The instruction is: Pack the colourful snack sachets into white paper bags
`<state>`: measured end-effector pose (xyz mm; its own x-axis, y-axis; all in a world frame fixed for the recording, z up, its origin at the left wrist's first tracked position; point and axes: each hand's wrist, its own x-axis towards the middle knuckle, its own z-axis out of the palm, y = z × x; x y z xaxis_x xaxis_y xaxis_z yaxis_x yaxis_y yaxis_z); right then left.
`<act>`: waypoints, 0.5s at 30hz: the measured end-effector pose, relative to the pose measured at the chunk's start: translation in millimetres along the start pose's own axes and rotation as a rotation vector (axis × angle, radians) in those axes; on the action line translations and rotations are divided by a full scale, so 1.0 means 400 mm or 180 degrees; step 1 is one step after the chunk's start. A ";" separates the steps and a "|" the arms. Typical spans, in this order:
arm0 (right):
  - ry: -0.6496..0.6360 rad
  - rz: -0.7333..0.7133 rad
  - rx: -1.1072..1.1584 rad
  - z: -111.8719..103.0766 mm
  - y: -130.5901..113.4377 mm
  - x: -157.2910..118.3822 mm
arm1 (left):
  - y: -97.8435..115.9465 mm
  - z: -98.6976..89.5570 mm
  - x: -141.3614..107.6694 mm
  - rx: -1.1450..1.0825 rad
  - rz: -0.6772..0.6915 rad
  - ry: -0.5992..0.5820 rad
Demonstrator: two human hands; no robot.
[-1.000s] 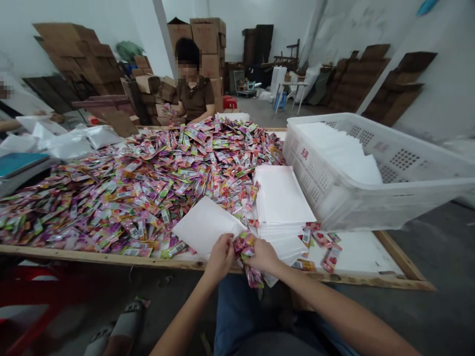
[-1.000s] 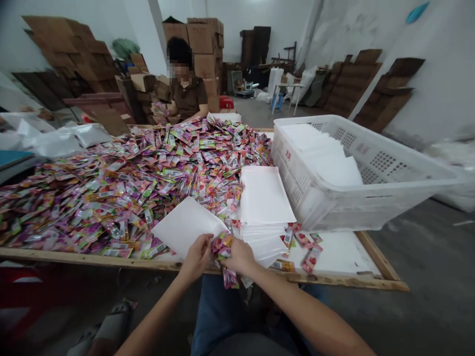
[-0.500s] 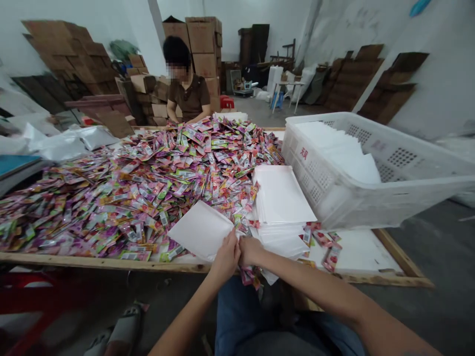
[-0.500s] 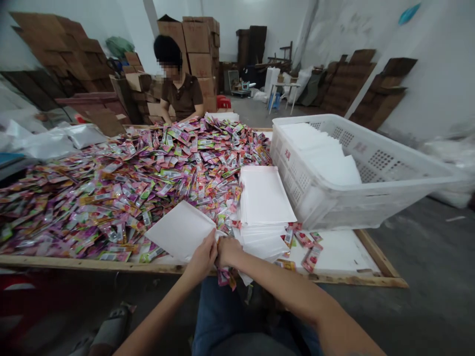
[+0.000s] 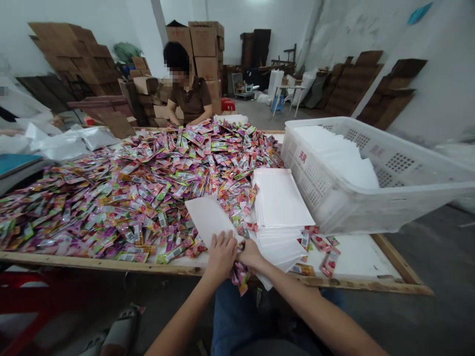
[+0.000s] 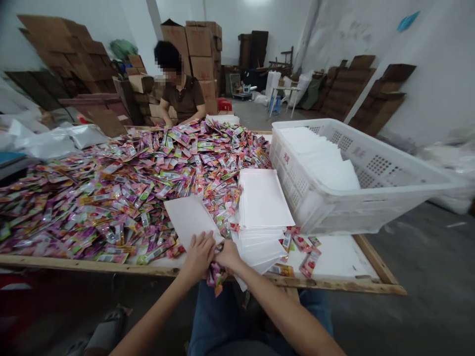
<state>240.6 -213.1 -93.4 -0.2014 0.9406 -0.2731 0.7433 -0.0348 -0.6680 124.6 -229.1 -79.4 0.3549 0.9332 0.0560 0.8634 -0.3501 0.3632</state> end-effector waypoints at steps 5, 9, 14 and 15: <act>-0.0013 -0.0165 0.0535 0.037 -0.005 -0.022 | -0.012 -0.013 -0.008 0.0088 -0.0022 -0.0134; -0.0259 -0.0319 0.0286 0.045 -0.019 -0.005 | -0.033 -0.010 -0.034 -0.0089 0.0037 0.0180; -0.0087 0.0068 0.0956 0.028 -0.017 0.012 | -0.046 0.053 -0.115 -0.0926 -0.1389 0.1682; -0.0094 0.0250 0.1197 0.023 -0.018 0.010 | -0.047 0.065 -0.130 -0.1290 -0.1517 0.1592</act>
<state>228.6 -212.4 -96.1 -0.1754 0.9203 -0.3497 0.4724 -0.2330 -0.8500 99.3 -273.0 -113.4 -0.3050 0.9342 0.1852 0.6501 0.0621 0.7573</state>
